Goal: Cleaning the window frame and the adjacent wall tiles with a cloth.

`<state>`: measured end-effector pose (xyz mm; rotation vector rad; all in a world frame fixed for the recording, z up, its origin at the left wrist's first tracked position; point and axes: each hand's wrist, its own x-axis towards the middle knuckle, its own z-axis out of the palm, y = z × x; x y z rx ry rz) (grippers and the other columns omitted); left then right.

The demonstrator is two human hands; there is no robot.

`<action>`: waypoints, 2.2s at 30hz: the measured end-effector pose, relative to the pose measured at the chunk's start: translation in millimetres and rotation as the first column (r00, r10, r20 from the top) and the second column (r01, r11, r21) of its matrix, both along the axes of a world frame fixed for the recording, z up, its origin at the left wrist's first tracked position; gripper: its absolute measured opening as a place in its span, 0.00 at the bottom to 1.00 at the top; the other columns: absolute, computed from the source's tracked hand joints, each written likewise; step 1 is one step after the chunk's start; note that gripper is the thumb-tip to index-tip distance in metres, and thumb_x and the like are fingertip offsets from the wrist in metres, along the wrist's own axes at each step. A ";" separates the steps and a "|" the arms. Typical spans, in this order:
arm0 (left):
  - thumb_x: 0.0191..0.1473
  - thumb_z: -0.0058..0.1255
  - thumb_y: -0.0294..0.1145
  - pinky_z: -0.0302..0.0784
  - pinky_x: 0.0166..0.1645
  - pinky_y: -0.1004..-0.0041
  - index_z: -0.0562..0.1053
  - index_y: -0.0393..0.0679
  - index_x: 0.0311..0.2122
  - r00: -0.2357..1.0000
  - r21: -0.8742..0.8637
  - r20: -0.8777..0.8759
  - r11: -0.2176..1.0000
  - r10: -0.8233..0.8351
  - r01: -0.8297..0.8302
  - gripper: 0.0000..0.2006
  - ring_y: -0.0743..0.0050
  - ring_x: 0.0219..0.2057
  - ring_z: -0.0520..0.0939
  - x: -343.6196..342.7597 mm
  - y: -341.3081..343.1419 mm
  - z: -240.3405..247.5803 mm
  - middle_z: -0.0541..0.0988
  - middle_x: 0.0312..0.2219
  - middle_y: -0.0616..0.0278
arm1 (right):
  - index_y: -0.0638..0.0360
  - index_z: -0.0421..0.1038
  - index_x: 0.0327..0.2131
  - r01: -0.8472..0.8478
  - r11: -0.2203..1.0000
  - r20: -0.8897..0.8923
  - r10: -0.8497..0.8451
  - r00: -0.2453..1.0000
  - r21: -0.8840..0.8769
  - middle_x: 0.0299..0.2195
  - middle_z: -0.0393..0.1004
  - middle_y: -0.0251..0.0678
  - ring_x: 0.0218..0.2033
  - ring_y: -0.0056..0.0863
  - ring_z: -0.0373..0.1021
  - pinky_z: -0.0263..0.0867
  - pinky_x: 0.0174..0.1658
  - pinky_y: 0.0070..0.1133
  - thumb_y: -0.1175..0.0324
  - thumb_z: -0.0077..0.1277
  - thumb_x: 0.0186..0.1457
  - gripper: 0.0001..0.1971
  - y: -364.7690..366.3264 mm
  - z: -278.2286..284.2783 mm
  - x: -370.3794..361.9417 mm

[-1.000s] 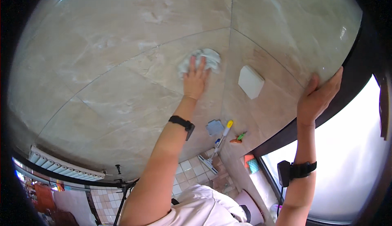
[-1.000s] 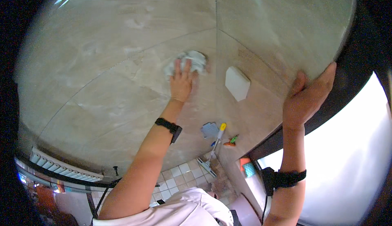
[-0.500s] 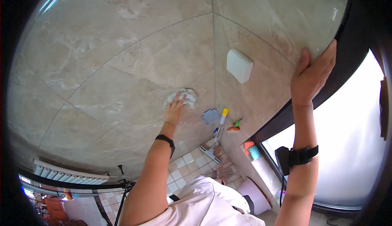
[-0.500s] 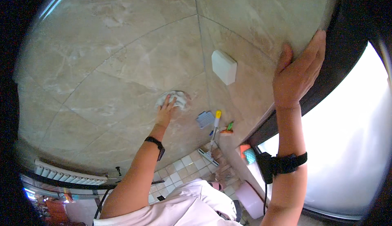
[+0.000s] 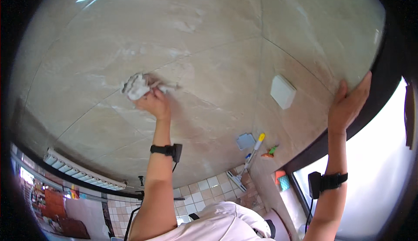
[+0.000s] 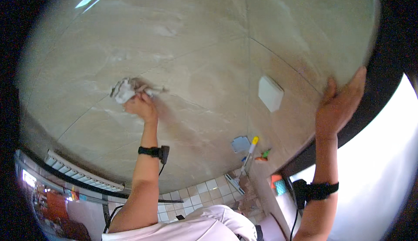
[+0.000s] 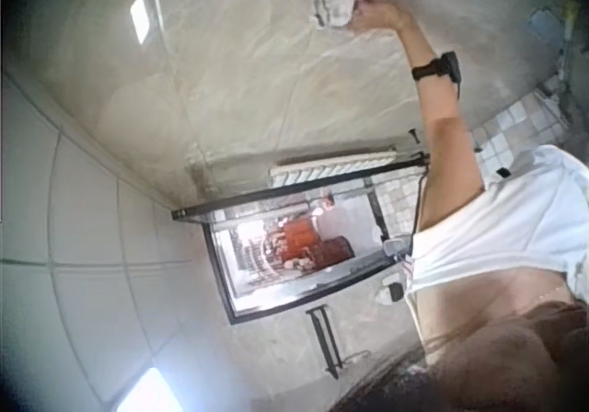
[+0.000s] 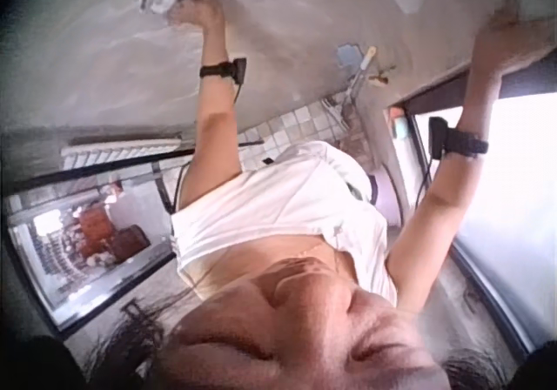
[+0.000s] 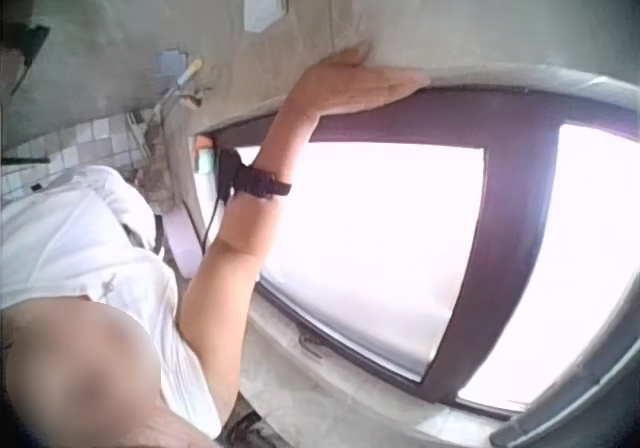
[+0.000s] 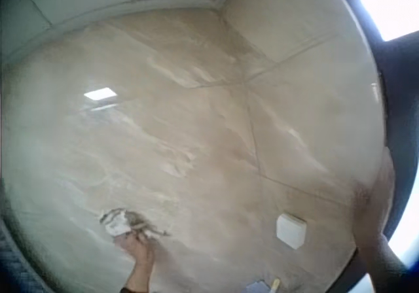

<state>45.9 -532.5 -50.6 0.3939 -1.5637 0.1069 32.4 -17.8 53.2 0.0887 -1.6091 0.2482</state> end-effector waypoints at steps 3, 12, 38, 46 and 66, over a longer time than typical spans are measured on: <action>0.50 0.53 0.34 0.60 0.55 0.43 0.74 0.40 0.46 0.996 -0.106 -0.048 0.992 -0.077 0.072 0.18 0.38 0.56 0.65 -24.9 14.5 53.4 0.71 0.52 0.44 | 0.69 0.49 0.63 -0.015 1.000 -0.023 0.015 1.000 0.014 0.61 0.56 0.57 0.62 0.52 0.55 0.52 0.63 0.39 0.56 0.43 0.64 0.32 5.6 1.0 1.5; 0.49 0.56 0.45 0.63 0.51 0.42 0.75 0.59 0.47 0.893 -0.152 0.384 0.938 -0.234 0.311 0.18 0.40 0.67 0.52 -99.7 139.7 58.0 0.56 0.66 0.58 | 0.68 0.48 0.64 -0.004 1.000 0.037 0.005 0.999 -0.023 0.61 0.56 0.53 0.62 0.48 0.55 0.53 0.63 0.37 0.64 0.44 0.65 0.30 3.7 -2.7 1.5; 0.54 0.45 0.34 0.71 0.55 0.65 0.67 0.41 0.56 -0.162 0.363 -0.766 -0.628 -0.622 0.688 0.23 0.63 0.49 0.76 17.6 90.0 121.2 0.75 0.48 0.58 | 0.70 0.46 0.64 -0.002 1.000 0.048 0.003 0.999 -0.013 0.62 0.54 0.55 0.63 0.50 0.54 0.52 0.64 0.36 0.66 0.46 0.62 0.33 -1.2 7.0 5.6; 0.63 0.33 0.36 0.75 0.51 0.58 0.68 0.42 0.54 -0.135 0.066 -0.943 -0.567 -0.305 0.821 0.19 0.59 0.48 0.77 49.9 65.0 160.2 0.75 0.48 0.56 | 0.72 0.46 0.63 -0.023 1.000 0.054 0.024 0.998 -0.013 0.63 0.52 0.58 0.64 0.53 0.52 0.49 0.65 0.38 0.60 0.44 0.63 0.33 3.7 6.4 3.6; 0.55 0.50 0.47 0.67 0.57 0.60 0.71 0.39 0.52 0.688 0.684 0.225 0.615 -0.690 0.392 0.25 0.46 0.54 0.73 -36.4 25.6 158.9 0.75 0.47 0.41 | 0.71 0.47 0.64 -0.031 0.999 0.053 0.031 0.998 -0.008 0.63 0.52 0.58 0.64 0.53 0.52 0.48 0.65 0.38 0.59 0.42 0.64 0.33 11.6 2.1 -1.5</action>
